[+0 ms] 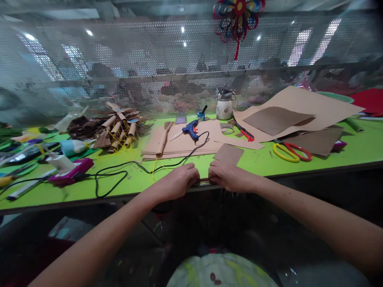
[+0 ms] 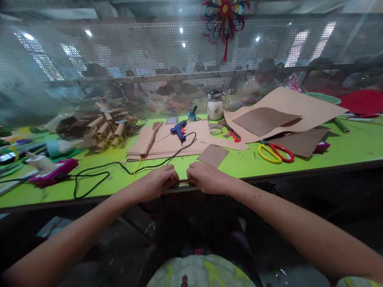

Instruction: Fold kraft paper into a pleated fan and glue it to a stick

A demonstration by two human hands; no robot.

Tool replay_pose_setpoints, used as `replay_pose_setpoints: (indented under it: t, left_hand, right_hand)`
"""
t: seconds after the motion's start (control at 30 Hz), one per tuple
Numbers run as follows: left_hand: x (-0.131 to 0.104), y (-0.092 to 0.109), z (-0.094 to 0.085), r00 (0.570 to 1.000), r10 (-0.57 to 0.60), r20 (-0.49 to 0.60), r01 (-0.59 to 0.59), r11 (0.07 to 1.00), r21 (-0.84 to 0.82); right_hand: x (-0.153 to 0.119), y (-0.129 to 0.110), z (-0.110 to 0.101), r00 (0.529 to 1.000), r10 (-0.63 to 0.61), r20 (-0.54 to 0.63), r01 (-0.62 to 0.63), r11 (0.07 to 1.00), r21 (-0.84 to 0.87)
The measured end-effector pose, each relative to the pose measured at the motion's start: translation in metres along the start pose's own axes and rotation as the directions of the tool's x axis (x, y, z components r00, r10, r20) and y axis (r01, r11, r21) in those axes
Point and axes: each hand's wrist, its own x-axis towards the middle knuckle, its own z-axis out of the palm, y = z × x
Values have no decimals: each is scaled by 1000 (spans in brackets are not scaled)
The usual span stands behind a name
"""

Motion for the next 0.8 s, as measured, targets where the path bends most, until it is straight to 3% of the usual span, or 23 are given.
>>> replay_pose_setpoints:
  t: [0.6, 0.8]
  left_hand:
    - [-1, -3, -14, 996, 21, 91, -32, 993, 113]
    - [-3, 4, -16, 997, -9, 74, 0, 992, 129]
  right_hand:
    - [-5, 2, -6, 998, -22, 60, 23, 999, -30]
    - [-12, 7, -7, 996, -37, 85, 44, 996, -74]
